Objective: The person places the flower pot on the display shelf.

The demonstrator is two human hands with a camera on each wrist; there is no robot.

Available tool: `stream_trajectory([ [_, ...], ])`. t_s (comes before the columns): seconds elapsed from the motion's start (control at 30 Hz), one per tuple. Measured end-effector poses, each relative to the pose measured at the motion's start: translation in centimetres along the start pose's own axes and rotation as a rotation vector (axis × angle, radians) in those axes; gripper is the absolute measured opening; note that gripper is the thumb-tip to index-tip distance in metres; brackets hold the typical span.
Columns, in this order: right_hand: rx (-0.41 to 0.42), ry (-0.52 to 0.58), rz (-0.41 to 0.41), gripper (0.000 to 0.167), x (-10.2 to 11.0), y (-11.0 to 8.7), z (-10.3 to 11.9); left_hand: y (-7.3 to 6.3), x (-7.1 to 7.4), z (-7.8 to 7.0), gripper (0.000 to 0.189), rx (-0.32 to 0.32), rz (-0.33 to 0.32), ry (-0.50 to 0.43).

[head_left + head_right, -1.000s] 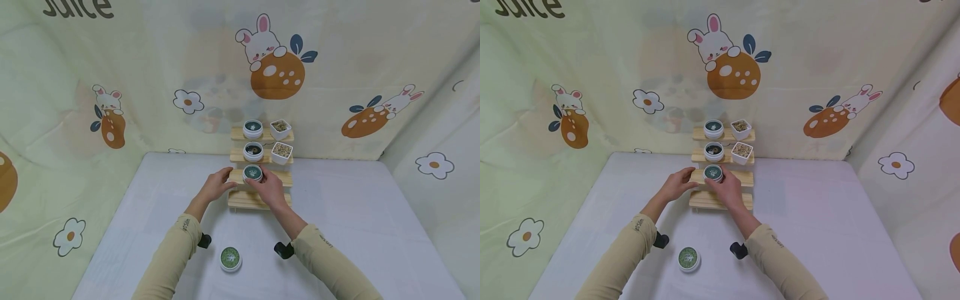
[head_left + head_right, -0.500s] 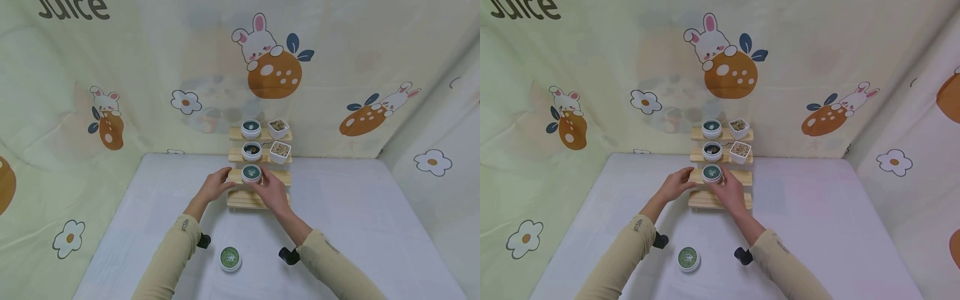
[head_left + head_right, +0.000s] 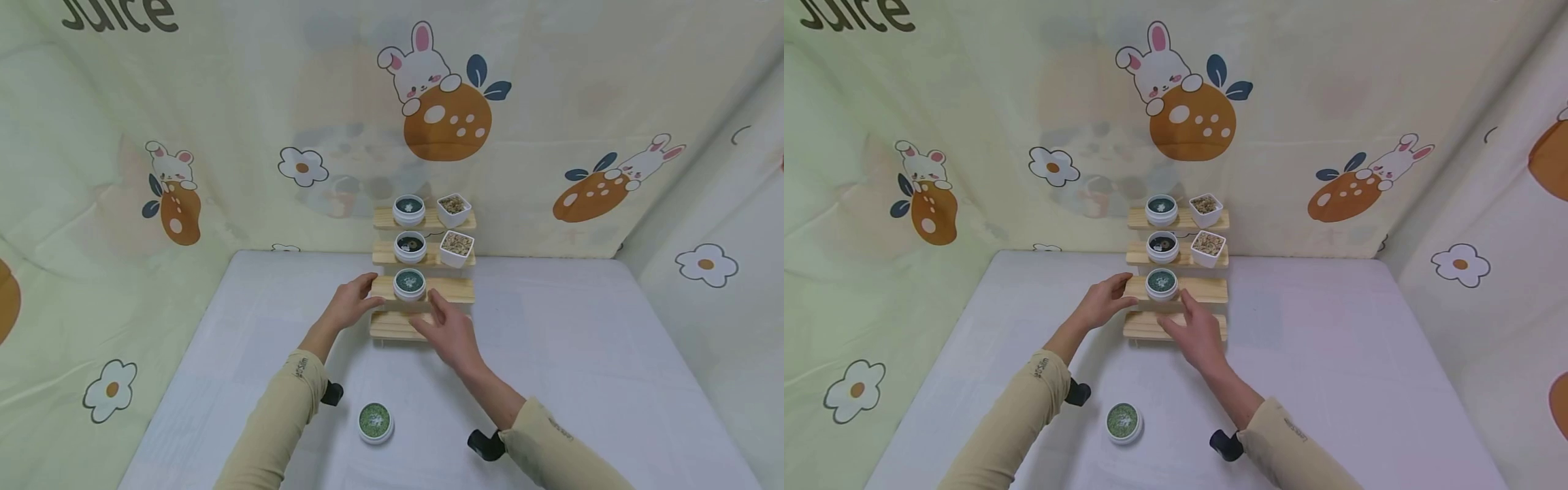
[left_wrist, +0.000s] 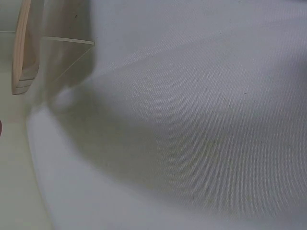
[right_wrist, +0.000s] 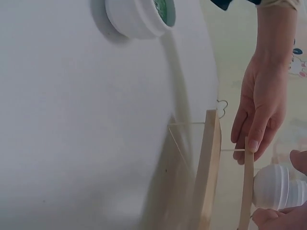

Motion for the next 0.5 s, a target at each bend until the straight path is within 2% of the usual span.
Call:
stream_trajectory([
  [0.27,-0.005,0.014,0.028,0.073,-0.9,-2.1,0.2,0.0,0.2,0.1,0.064,0.015,-0.001,0.011],
  [0.5,0.006,0.111,0.064,0.072,-1.9,-3.6,0.1,0.2,-0.1,0.2,0.065,0.008,0.0,0.013],
])
Point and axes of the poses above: each hand's wrist, its own y-axis towards the middle knuckle, its own x-axis out of the back of the hand, z = x × y, the point moved 8 cm from there along y, towards the middle knuckle, and after that the axes turned 12 degrees about x, right-handed, at the moved point
